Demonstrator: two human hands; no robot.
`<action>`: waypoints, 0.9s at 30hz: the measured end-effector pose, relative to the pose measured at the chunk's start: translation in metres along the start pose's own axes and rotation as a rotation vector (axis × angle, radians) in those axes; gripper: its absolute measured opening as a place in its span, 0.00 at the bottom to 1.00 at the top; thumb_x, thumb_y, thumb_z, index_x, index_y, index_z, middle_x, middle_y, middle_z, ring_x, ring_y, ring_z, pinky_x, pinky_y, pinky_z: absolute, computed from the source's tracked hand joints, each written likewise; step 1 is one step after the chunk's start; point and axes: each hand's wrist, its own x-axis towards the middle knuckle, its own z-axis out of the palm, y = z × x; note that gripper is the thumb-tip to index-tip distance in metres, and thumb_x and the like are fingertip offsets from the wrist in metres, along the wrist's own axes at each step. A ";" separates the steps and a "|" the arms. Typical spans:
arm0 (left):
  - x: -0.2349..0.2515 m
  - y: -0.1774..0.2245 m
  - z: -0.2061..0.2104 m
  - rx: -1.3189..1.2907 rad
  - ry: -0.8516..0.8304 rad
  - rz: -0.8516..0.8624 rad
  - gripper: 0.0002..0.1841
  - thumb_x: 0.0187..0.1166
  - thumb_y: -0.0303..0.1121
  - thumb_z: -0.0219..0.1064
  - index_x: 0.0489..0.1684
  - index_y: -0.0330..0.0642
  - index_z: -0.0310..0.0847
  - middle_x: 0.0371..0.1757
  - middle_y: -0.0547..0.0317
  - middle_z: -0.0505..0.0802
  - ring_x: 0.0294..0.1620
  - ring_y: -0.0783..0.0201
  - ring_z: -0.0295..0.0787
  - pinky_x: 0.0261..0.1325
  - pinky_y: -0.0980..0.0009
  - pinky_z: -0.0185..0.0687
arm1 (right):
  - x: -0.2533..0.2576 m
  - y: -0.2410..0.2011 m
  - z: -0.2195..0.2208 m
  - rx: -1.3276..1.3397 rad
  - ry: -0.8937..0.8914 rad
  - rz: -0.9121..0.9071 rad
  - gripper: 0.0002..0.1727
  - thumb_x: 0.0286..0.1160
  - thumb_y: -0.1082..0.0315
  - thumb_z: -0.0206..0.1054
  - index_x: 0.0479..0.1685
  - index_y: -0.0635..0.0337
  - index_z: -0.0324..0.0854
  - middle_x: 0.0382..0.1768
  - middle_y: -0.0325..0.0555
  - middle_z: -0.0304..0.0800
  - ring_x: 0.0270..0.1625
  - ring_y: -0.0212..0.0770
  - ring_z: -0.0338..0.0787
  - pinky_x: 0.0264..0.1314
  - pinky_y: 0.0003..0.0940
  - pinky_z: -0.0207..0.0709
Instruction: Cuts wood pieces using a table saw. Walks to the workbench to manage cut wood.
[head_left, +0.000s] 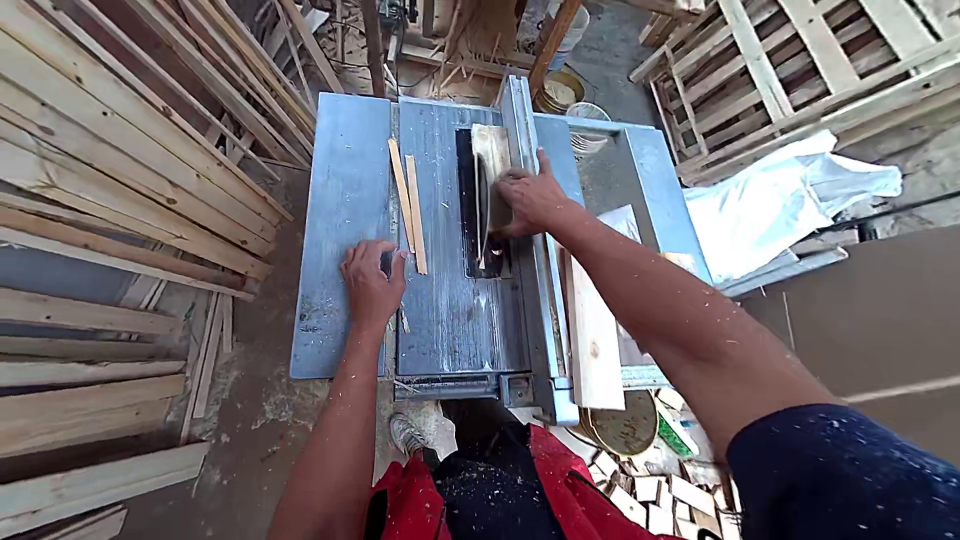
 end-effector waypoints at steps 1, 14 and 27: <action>0.001 -0.001 0.000 0.002 0.009 0.000 0.18 0.84 0.51 0.63 0.53 0.48 0.91 0.56 0.54 0.92 0.62 0.51 0.84 0.68 0.44 0.73 | 0.016 0.009 -0.004 -0.015 0.001 -0.012 0.57 0.41 0.24 0.76 0.74 0.56 0.79 0.73 0.52 0.84 0.85 0.58 0.72 0.89 0.80 0.29; 0.003 0.004 0.003 -0.005 0.103 -0.024 0.12 0.82 0.44 0.67 0.43 0.47 0.92 0.48 0.59 0.94 0.54 0.56 0.86 0.62 0.52 0.79 | 0.115 0.070 -0.038 -0.060 0.042 -0.135 0.22 0.68 0.56 0.74 0.50 0.66 0.80 0.38 0.64 0.89 0.45 0.68 0.91 0.49 0.68 0.79; -0.012 0.015 -0.006 -0.177 0.169 -0.047 0.19 0.87 0.43 0.64 0.53 0.34 0.88 0.49 0.41 0.92 0.54 0.50 0.90 0.62 0.51 0.85 | -0.202 0.054 -0.059 0.253 0.725 0.330 0.31 0.79 0.67 0.62 0.84 0.62 0.68 0.58 0.63 0.89 0.53 0.61 0.92 0.53 0.61 0.85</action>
